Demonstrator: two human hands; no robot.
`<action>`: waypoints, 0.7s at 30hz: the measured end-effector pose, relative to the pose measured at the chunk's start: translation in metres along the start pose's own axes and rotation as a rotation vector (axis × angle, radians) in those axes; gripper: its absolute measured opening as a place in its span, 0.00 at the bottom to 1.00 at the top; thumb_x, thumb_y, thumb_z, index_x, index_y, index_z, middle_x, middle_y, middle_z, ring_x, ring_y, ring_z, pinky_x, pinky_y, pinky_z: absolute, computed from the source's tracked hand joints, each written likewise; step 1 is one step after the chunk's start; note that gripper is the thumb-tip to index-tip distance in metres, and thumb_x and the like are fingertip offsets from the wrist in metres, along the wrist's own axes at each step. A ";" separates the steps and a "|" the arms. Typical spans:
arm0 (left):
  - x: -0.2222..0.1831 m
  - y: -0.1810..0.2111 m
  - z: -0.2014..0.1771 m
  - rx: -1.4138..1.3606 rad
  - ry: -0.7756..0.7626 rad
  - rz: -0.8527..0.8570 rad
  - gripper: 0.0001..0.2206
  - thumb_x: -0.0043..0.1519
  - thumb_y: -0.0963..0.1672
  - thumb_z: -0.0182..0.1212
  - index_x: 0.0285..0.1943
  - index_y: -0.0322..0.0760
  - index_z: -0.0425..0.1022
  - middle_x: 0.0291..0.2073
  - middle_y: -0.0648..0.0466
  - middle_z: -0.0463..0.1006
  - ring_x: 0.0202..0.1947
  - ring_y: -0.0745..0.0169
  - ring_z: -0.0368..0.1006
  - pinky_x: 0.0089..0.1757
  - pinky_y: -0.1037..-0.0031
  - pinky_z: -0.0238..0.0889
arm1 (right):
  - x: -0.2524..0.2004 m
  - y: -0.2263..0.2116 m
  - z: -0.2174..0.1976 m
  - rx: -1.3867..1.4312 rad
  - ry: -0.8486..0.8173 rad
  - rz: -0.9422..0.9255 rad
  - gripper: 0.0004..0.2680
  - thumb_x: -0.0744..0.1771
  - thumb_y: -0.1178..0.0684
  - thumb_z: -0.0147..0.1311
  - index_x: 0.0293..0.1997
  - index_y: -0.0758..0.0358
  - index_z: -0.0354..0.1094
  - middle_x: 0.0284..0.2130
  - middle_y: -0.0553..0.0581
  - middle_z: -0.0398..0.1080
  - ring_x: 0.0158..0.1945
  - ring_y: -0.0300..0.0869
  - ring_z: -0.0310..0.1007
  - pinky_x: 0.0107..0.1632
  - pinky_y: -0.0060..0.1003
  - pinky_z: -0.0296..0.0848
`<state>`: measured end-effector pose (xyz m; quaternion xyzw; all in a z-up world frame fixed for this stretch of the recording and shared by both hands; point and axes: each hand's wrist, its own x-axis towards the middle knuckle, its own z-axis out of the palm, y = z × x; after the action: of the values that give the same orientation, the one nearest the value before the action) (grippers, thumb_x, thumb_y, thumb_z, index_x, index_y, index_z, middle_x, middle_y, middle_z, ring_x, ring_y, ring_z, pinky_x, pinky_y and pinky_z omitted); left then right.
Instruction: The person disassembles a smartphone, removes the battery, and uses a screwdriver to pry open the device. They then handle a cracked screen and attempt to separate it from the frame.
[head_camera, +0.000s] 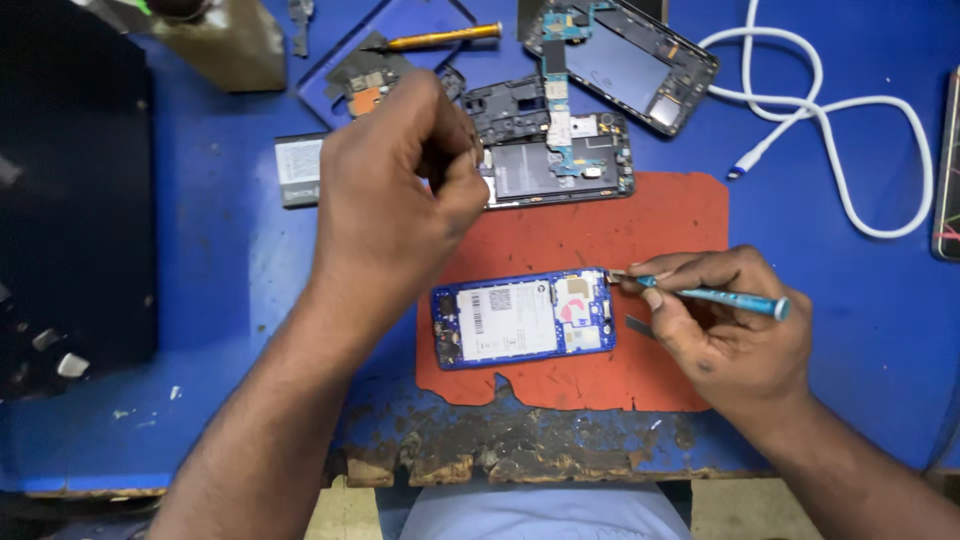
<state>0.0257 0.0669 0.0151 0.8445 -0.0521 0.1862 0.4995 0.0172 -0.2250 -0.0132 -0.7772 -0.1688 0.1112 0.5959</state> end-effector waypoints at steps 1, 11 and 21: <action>0.003 -0.003 -0.004 -0.004 0.015 0.008 0.09 0.61 0.33 0.61 0.38 0.31 0.65 0.30 0.54 0.74 0.29 0.70 0.72 0.34 0.78 0.68 | 0.000 0.000 0.001 0.009 0.005 -0.008 0.05 0.67 0.68 0.51 0.44 0.72 0.61 0.45 0.68 0.74 0.52 0.52 0.81 0.49 0.41 0.82; 0.016 -0.026 -0.036 0.193 0.145 0.078 0.05 0.64 0.33 0.65 0.45 0.29 0.80 0.33 0.52 0.79 0.31 0.74 0.74 0.34 0.79 0.67 | -0.004 0.002 -0.001 -0.050 0.009 -0.072 0.05 0.67 0.68 0.54 0.43 0.73 0.61 0.44 0.70 0.74 0.52 0.52 0.81 0.48 0.41 0.82; 0.008 -0.018 -0.001 0.232 0.003 0.158 0.11 0.70 0.42 0.65 0.40 0.28 0.70 0.32 0.44 0.75 0.35 0.42 0.72 0.37 0.57 0.63 | -0.007 0.007 -0.008 -0.180 0.076 -0.217 0.06 0.69 0.64 0.58 0.46 0.69 0.62 0.44 0.68 0.77 0.47 0.42 0.81 0.45 0.30 0.81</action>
<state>0.0379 0.0777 0.0042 0.8895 -0.0958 0.2308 0.3825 0.0148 -0.2365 -0.0182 -0.8083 -0.2384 0.0010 0.5384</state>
